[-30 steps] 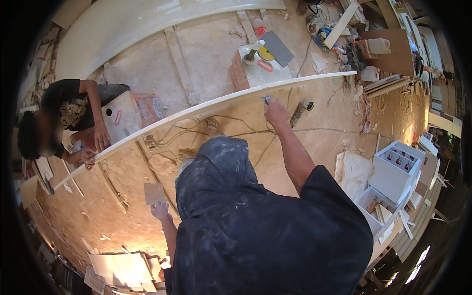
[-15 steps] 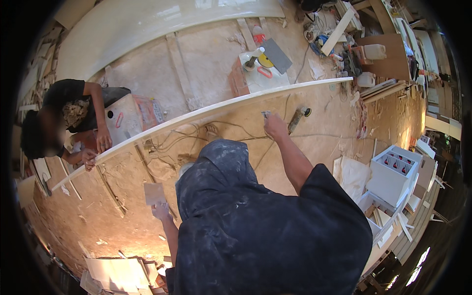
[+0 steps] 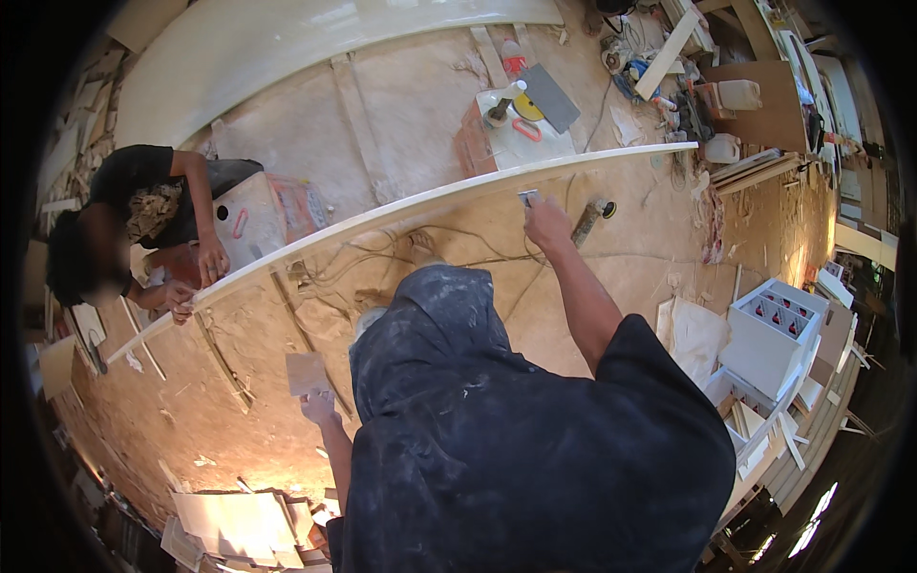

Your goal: The person applies adhesive and applies pieces of laminate to the edge of a large board using a small scraper and their hands. They then press the laminate firmly against the edge and handle small pieces of scrap material.

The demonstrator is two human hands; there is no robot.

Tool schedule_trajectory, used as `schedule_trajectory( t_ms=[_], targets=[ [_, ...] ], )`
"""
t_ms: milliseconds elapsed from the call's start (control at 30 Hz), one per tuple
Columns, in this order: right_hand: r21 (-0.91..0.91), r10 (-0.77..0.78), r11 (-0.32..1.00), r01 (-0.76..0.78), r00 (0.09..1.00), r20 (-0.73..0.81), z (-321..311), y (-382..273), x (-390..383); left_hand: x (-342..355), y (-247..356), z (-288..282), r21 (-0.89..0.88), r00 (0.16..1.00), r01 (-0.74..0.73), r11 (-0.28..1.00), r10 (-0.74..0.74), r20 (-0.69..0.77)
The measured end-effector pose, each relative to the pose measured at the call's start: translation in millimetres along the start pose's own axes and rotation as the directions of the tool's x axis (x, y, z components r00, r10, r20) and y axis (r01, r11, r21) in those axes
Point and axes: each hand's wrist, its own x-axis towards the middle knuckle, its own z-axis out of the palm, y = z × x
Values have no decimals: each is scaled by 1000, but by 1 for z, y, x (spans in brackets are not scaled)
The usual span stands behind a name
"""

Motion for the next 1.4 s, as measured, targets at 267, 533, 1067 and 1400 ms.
schedule_trajectory(
  t_ms=[267,533,1067,1400],
  targets=[
    [101,18,995,-1,987,-160,-16,-21,12,-10,1,3,67,1000,21,998,-22,15],
    [145,65,988,-49,992,-111,-41,-34,3,1,-3,-12,-21,999,40,999,-40,-12],
    [126,11,992,1,995,-98,-37,-39,19,1,7,-5,-43,1000,22,999,-23,-14],
    [83,8,997,3,992,-124,-43,-32,22,13,-14,-12,-27,999,27,999,-27,-27]
  ],
)
